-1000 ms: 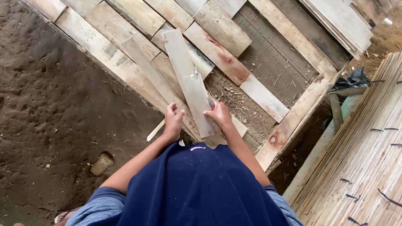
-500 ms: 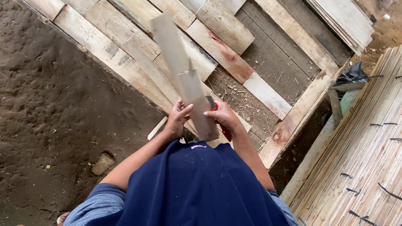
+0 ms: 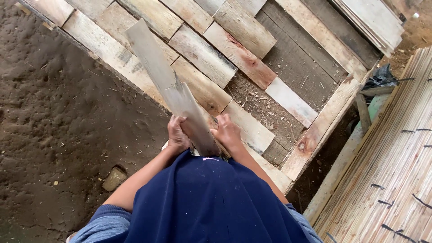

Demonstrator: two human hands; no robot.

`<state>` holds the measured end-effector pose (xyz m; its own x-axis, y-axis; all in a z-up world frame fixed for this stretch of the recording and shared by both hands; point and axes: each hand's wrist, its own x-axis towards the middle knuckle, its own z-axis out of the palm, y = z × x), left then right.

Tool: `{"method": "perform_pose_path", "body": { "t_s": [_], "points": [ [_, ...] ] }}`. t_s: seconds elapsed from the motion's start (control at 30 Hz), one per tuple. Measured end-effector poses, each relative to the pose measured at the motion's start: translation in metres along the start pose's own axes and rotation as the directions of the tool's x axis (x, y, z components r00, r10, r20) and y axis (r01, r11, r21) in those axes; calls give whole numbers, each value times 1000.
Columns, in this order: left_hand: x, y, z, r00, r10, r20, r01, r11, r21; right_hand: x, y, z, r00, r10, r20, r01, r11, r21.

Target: The person uses a red utility knife to shave thin strips from several wooden planks on a workbench. They repeatedly lift, rotate, and reposition the planks while scraping along the edges and faces, then place the shaved pieces aside.

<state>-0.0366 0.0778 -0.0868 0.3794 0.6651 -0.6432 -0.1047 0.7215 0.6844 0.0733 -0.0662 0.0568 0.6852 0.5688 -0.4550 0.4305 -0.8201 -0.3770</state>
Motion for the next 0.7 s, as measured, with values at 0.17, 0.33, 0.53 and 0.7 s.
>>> {"method": "perform_pose_path", "body": {
  "t_s": [0.17,0.33,0.53,0.7],
  "points": [
    [1,0,0,1000,-10,8,10,1000,-2,3,3,16,999,0,-34,0,1000,-18],
    [20,-8,-11,997,-10,80,9,1000,5,6,5,23,999,34,-21,-33,998,44],
    [-6,9,11,986,-37,165,36,999,12,-8,-3,-9,992,126,27,-129,978,163],
    [-35,10,35,955,-108,278,103,994,32,-47,-4,-78,935,340,-103,-230,801,553]
  ]
}}
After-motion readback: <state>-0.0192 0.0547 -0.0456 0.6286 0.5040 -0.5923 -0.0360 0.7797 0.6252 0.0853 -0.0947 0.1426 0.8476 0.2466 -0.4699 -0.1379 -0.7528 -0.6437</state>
